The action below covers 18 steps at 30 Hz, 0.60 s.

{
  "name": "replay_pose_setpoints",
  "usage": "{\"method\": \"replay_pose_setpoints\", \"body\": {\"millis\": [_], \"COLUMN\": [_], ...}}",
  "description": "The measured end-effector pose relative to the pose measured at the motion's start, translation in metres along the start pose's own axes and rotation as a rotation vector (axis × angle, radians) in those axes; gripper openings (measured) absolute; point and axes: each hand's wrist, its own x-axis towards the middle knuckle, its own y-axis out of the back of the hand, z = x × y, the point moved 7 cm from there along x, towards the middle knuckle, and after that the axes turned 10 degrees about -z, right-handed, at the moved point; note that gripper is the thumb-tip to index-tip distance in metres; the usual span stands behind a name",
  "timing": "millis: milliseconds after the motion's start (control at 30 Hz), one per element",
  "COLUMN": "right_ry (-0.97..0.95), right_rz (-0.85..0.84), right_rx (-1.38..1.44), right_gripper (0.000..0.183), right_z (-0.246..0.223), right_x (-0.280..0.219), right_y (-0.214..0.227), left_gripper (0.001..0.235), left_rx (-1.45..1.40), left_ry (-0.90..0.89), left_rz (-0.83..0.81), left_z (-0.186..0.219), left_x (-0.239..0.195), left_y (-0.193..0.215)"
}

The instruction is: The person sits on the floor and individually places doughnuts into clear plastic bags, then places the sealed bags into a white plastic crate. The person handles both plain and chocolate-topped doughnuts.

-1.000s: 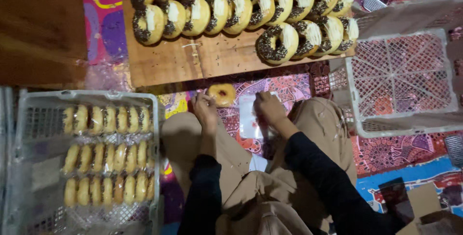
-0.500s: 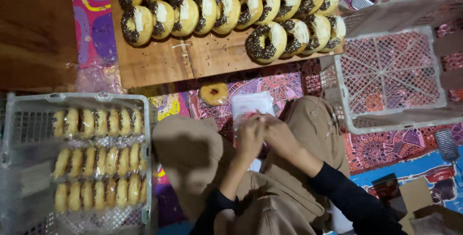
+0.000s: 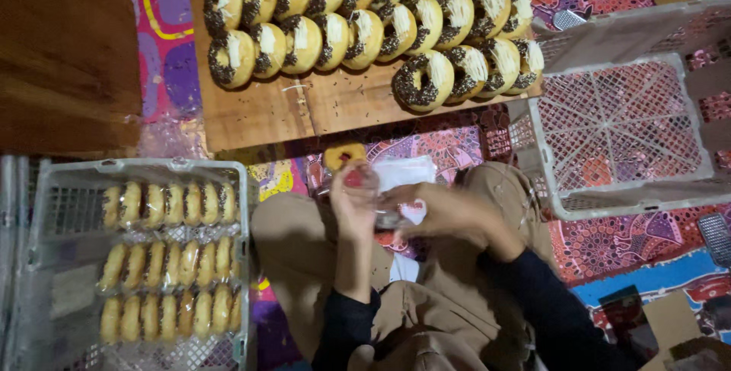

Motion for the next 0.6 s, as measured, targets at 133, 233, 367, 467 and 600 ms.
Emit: {"method": "replay_pose_setpoints", "body": {"millis": [133, 233, 367, 467, 600], "right_ry": [-0.376, -0.371, -0.315, -0.149, 0.123], "right_rz": [0.549, 0.547, 0.609, 0.724, 0.870], "right_rx": [-0.811, -1.004, -0.875, -0.533, 0.066], "right_gripper": [0.129, 0.127, 0.099, 0.098, 0.094], "right_z": [0.055, 0.084, 0.083, 0.055, 0.016], "right_x": [-0.018, -0.003, 0.000, -0.024, -0.071], "right_y": [0.144, 0.183, 0.168, 0.121, 0.025], "left_gripper": [0.025, 0.039, 0.066, 0.081, 0.094], "left_rx": [-0.214, -0.291, -0.444, -0.610, -0.520], "left_ry": [-0.113, -0.151, -0.126, -0.180, -0.324], "left_rz": [0.106, 0.071, 0.049, 0.041, -0.170], "left_z": [0.033, 0.042, 0.040, 0.040, 0.043], "left_x": [0.000, 0.002, -0.004, -0.005, -0.007], "left_y": [0.041, 0.029, 0.004, -0.003, -0.018]}}
